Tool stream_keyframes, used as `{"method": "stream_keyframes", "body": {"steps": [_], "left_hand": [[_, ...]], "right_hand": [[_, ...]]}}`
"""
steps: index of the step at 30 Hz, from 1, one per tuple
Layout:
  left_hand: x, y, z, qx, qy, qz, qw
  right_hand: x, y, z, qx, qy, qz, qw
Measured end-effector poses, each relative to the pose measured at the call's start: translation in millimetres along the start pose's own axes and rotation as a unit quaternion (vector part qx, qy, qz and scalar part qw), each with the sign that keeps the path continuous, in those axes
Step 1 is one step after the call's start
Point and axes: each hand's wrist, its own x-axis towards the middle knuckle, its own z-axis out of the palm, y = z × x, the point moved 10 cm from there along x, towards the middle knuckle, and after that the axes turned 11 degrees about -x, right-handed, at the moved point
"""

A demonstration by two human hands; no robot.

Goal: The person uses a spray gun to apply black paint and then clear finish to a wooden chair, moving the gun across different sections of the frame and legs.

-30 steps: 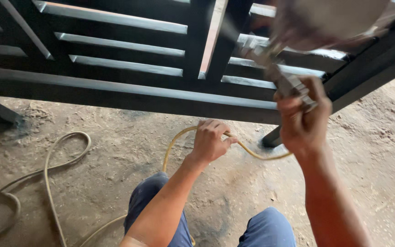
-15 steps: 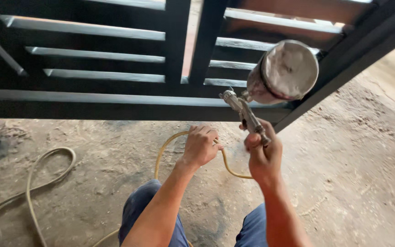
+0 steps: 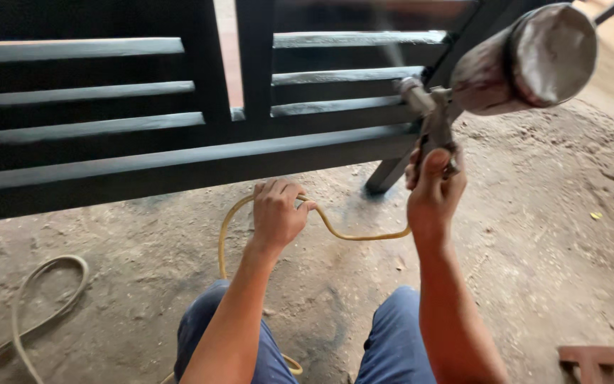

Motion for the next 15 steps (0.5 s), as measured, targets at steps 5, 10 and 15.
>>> {"method": "stream_keyframes", "body": {"steps": [5, 10, 15], "left_hand": [[0.2, 10.3, 9.3, -0.021, -0.003, 0.017, 1.000], [1.2, 11.7, 12.4, -0.031, 0.001, 0.024, 0.999], [2.7, 2.2, 12.7, -0.023, 0.002, 0.011, 1.000]], "right_hand": [[25.4, 6.0, -57.2, -0.043, 0.079, -0.003, 0.996], [47.8, 9.9, -80.6, -0.075, 0.143, 0.013, 0.987], [48.3, 9.3, -51.6, -0.092, 0.082, 0.067, 0.990]]}}
